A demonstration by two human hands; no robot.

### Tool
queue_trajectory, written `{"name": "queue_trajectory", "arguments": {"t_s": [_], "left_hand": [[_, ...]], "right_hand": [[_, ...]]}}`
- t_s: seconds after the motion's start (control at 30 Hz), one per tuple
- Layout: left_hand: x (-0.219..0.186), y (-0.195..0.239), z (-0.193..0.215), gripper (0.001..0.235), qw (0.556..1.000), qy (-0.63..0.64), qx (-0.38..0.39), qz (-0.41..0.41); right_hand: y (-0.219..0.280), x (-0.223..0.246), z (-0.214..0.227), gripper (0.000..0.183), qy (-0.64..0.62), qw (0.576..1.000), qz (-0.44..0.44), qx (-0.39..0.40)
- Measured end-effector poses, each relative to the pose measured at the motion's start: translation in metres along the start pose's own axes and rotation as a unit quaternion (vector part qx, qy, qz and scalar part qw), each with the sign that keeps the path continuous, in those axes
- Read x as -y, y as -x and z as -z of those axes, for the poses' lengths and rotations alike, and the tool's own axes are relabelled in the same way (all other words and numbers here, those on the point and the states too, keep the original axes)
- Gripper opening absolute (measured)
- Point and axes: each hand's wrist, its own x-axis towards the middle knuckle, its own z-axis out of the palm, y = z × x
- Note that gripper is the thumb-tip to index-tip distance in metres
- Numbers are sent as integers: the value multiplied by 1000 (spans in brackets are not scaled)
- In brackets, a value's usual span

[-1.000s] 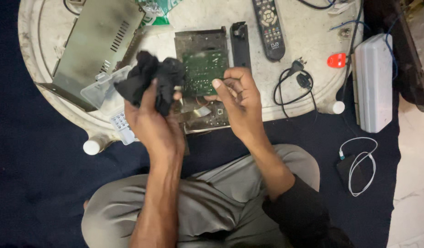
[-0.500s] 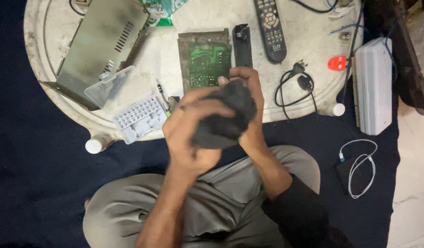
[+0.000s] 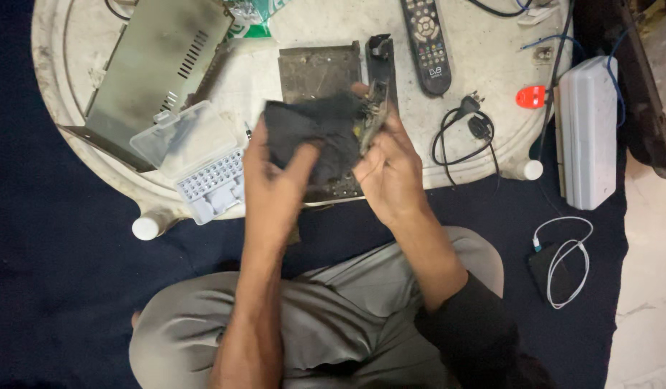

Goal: The person cleans a dirty circuit board and its metal casing using a black cloth, wiping both sides of the board and the interior of the casing. The person then uses a green screwdriver to remove screws from a smaller circuit board attached to the casing.

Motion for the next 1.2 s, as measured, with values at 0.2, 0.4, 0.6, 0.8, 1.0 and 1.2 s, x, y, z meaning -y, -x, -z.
{"name": "queue_trajectory", "arguments": {"t_s": [0.2, 0.4, 0.6, 0.8, 1.0, 1.2], "left_hand": [[-18, 7, -5, 44, 988, -70, 97, -93], [-9, 3, 2, 37, 999, 29, 31, -24], [-20, 10, -11, 48, 989, -94, 9, -111], [-28, 39, -40, 55, 815, -440, 170, -335], [-33, 35, -26, 45, 962, -241, 47, -118], [-22, 47, -49, 48, 829, -431, 118, -338]], "right_hand": [[1, 7, -8, 79, -107, 992, -43, 41], [-2, 17, -15, 89, -77, 994, -55, 52], [1, 14, -15, 86, -62, 996, -57, 0], [-4, 13, -11, 82, -147, 987, -64, 27], [2, 13, -13, 86, -26, 999, -35, 10], [-7, 14, -6, 88, 50, 998, 2, 24]]}}
